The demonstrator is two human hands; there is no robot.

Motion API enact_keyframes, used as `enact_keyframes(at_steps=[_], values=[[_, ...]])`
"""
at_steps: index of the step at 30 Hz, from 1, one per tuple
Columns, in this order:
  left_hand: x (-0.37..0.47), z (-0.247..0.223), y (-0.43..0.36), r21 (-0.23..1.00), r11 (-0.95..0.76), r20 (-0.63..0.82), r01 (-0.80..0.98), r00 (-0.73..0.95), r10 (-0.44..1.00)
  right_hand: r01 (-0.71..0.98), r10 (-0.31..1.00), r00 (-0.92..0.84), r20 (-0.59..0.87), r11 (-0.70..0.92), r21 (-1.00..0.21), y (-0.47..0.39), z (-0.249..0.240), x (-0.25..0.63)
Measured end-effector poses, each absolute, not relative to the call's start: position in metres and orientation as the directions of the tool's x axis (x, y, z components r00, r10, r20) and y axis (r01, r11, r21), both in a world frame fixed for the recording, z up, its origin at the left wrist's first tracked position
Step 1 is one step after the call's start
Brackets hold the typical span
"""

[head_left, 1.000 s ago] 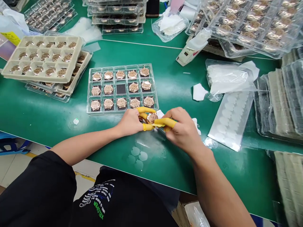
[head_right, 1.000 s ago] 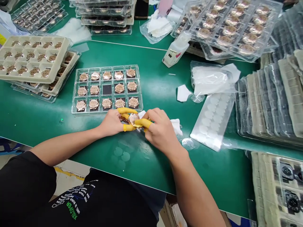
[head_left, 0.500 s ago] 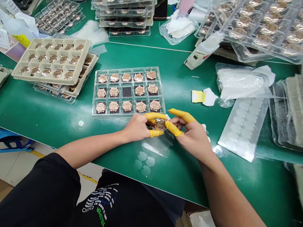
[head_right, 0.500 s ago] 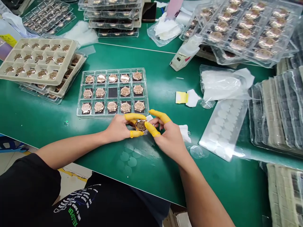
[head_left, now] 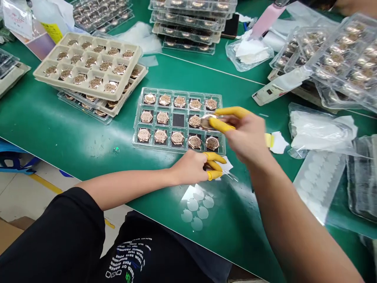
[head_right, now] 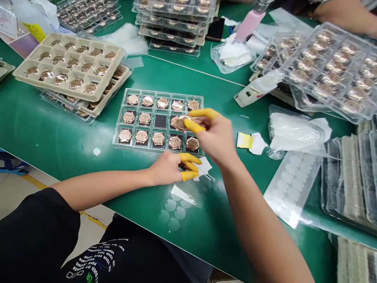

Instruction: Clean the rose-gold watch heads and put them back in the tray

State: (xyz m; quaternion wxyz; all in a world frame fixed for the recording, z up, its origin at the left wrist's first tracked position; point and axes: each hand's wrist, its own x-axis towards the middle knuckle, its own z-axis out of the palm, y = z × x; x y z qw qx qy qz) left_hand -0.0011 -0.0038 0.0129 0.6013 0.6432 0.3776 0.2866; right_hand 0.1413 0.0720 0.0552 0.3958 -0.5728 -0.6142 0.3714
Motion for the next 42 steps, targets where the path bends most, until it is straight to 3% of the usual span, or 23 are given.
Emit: enact_keyframes(at_steps=[2, 4, 8, 10, 14, 18, 23, 26, 28, 33, 39, 42], values=[[-0.002, 0.01, -0.003, 0.985, -0.085, -0.015, 0.149, 0.567, 0.823, 0.523, 0.987, -0.16, 0.007, 0.091, -0.848, 0.099, 0.051, 0.112], [-0.003, 0.007, -0.002, 0.974, -0.164, 0.042, 0.158, 0.584, 0.811, 0.683, 0.966, -0.257, 0.007, 0.186, -0.706, 0.115, 0.045, 0.094], [-0.002, 0.004, -0.001, 0.956, -0.216, 0.055, 0.199, 0.6, 0.798, 0.84, 0.919, -0.283, 0.276, 0.376, -0.391, 0.119, 0.033, 0.1], [-0.002, 0.004, -0.001, 0.954, -0.218, 0.05, 0.208, 0.604, 0.795, 0.873, 0.916, -0.228, 0.331, 0.343, -0.346, 0.117, 0.026, 0.115], [0.0, 0.004, -0.002, 0.962, -0.199, 0.048, 0.188, 0.602, 0.797, 0.91, 0.951, -0.22, 0.219, 0.281, -0.304, 0.117, 0.009, 0.134], [-0.001, 0.004, -0.002, 0.971, -0.169, 0.036, 0.169, 0.597, 0.801, 0.84, 0.931, -0.305, 0.202, 0.363, -0.403, 0.121, 0.007, 0.126], [-0.003, 0.008, -0.002, 0.981, -0.127, 0.018, 0.147, 0.582, 0.813, 0.766, 0.99, -0.121, 0.076, 0.142, -0.627, 0.099, 0.04, 0.118], [-0.004, 0.012, -0.001, 0.993, -0.034, -0.034, 0.112, 0.551, 0.834, 0.494, 0.999, 0.011, 0.048, 0.037, -0.868, 0.061, 0.062, 0.14], [-0.003, 0.014, -0.001, 0.994, 0.007, -0.06, 0.105, 0.513, 0.856, 0.281, 0.998, 0.002, -0.071, -0.068, -0.957, 0.029, 0.071, 0.163], [-0.003, 0.017, -0.001, 0.982, -0.051, -0.052, 0.181, 0.525, 0.85, 0.092, 0.909, -0.119, -0.399, -0.391, -0.916, -0.025, 0.06, 0.198], [-0.008, 0.02, -0.001, 0.951, -0.176, -0.003, 0.256, 0.575, 0.818, 0.043, 0.877, -0.217, -0.429, -0.43, -0.902, -0.025, 0.042, 0.189], [-0.009, 0.019, 0.0, 0.954, -0.184, 0.01, 0.237, 0.588, 0.809, 0.121, 0.89, -0.228, -0.395, -0.377, -0.918, -0.023, 0.051, 0.203]])
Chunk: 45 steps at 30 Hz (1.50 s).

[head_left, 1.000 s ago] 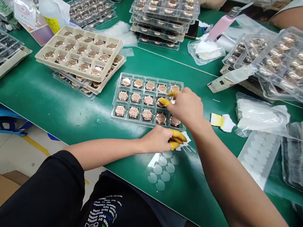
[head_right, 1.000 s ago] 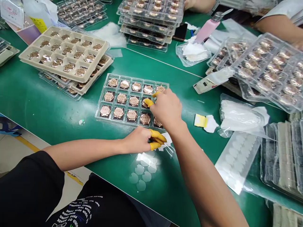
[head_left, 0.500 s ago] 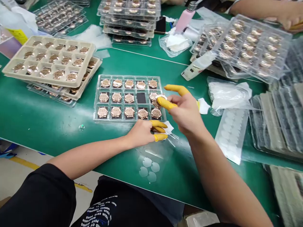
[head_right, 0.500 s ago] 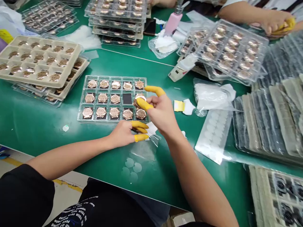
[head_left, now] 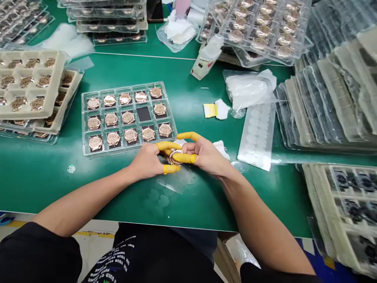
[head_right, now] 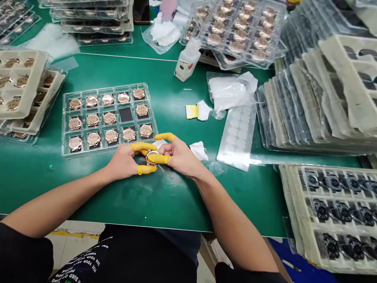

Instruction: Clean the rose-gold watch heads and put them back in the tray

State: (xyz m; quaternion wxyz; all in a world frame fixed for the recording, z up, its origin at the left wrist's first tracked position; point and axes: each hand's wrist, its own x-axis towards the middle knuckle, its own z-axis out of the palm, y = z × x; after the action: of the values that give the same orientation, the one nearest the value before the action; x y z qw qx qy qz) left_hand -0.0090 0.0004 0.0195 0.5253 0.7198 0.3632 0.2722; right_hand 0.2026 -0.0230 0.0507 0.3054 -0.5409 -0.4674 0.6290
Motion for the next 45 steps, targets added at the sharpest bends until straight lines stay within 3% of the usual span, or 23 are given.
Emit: enact_keyframes(at_steps=[3, 5, 7, 10, 15, 26, 32, 35, 38, 41, 45], values=[[-0.008, 0.016, 0.001, 0.976, -0.078, -0.037, 0.204, 0.507, 0.861, 0.48, 0.988, -0.112, -0.109, -0.042, -0.876, -0.029, 0.063, 0.245], [-0.007, 0.014, 0.002, 0.983, -0.013, -0.073, 0.185, 0.45, 0.89, 0.722, 0.978, -0.131, 0.16, 0.205, -0.661, -0.035, 0.064, 0.278], [-0.006, 0.013, 0.002, 0.985, 0.009, -0.084, 0.173, 0.434, 0.897, 0.791, 0.952, -0.238, 0.193, 0.305, -0.53, -0.04, 0.056, 0.302], [-0.004, 0.013, 0.003, 0.987, 0.006, -0.077, 0.16, 0.439, 0.895, 0.806, 0.966, -0.226, 0.124, 0.257, -0.534, -0.042, 0.034, 0.313], [-0.004, 0.015, 0.002, 0.989, 0.033, -0.093, 0.143, 0.433, 0.897, 0.833, 0.999, 0.024, 0.034, -0.001, -0.553, -0.04, 0.02, 0.304], [-0.006, 0.011, 0.0, 0.984, 0.028, -0.104, 0.177, 0.435, 0.895, 0.919, 0.987, 0.154, 0.054, -0.123, -0.374, -0.051, 0.024, 0.277], [-0.005, 0.013, 0.001, 0.984, -0.013, -0.068, 0.177, 0.443, 0.894, 0.793, 0.976, 0.218, 0.014, -0.169, -0.585, 0.009, 0.035, 0.27], [-0.005, 0.015, 0.002, 0.978, -0.029, -0.069, 0.208, 0.448, 0.891, 0.753, 0.941, 0.266, 0.209, -0.067, -0.655, 0.084, 0.073, 0.283], [-0.005, 0.017, 0.002, 0.973, -0.025, -0.085, 0.231, 0.451, 0.889, 0.819, 0.886, 0.254, 0.388, 0.017, -0.574, 0.162, 0.114, 0.295], [-0.005, 0.018, 0.001, 0.971, -0.03, -0.086, 0.239, 0.457, 0.885, 0.881, 0.915, 0.236, 0.327, -0.06, -0.469, 0.215, 0.129, 0.303], [-0.006, 0.019, 0.001, 0.967, -0.008, -0.114, 0.253, 0.463, 0.879, 0.928, 0.963, 0.112, 0.246, -0.013, -0.372, 0.242, 0.118, 0.311]])
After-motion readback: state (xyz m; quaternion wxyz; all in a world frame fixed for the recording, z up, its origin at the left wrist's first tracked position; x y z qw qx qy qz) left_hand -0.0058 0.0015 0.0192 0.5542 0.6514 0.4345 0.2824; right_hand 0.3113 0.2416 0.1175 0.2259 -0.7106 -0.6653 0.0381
